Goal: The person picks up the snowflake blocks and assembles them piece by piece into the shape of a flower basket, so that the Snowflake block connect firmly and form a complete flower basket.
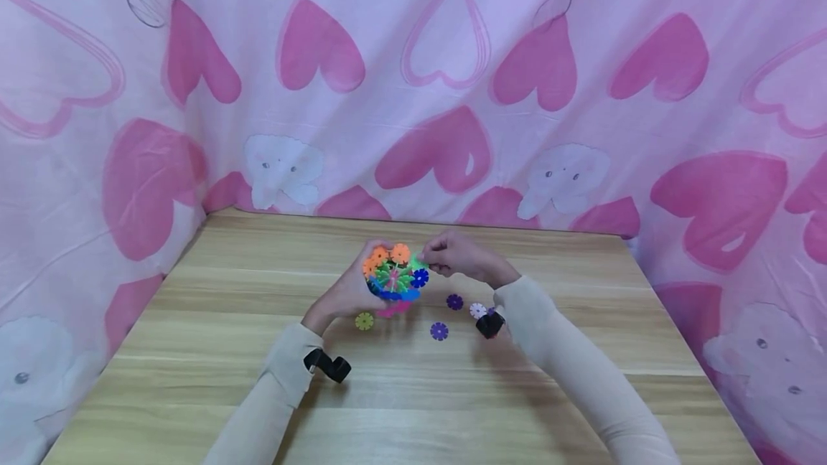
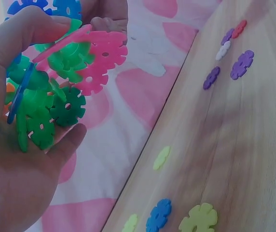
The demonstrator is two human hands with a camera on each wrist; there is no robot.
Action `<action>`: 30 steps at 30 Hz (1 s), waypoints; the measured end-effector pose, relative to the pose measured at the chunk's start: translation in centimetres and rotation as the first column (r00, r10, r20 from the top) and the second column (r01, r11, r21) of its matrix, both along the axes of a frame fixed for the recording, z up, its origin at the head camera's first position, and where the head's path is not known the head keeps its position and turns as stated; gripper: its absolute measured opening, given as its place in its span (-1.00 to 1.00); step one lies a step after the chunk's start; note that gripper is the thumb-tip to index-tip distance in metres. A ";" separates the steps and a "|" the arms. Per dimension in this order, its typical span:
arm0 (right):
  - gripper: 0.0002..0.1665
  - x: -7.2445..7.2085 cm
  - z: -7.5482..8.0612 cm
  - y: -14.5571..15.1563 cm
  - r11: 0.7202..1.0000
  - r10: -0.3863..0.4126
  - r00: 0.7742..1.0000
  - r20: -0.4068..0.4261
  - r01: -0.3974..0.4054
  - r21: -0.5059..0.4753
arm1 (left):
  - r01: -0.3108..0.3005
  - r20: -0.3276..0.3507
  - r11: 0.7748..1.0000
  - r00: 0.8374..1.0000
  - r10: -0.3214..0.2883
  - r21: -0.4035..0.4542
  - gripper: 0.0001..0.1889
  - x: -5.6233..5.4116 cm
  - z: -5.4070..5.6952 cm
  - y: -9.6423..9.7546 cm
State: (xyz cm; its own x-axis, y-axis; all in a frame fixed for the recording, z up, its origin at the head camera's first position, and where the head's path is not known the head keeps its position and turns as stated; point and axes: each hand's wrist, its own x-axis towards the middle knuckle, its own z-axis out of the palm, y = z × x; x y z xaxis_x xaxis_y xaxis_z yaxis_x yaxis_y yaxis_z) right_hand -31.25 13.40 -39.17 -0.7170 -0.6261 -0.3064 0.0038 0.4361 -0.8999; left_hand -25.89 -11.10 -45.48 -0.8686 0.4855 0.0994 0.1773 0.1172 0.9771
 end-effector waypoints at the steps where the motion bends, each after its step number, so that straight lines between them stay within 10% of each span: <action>1: -0.64 0.0 -0.1 0.0 1.000 -0.009 1.000 0.011 0.009 -0.004 | -0.001 0.004 1.000 1.000 0.001 0.001 0.05 0.0 0.0 0.0; 19: -0.60 0.2 -0.4 -0.4 0.998 0.007 0.996 -0.087 -0.002 0.055 | -0.002 0.020 1.000 1.000 0.002 0.006 0.06 0.1 -0.1 0.3; 30: -0.53 1.5 -1.4 -1.1 0.990 -0.138 0.976 -0.169 0.138 -0.011 | -0.051 0.033 0.999 0.998 0.051 -0.007 0.05 0.0 -0.3 0.5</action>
State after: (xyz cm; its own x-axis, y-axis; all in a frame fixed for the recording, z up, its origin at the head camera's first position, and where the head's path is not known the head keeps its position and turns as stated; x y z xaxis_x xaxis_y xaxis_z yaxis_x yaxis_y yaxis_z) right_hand -29.77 12.27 -40.58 -0.8380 -0.5173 -0.1736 -0.0882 0.4424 -0.8924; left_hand -25.92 -10.56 -45.81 -0.8949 0.4411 0.0671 0.1383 0.1313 0.9816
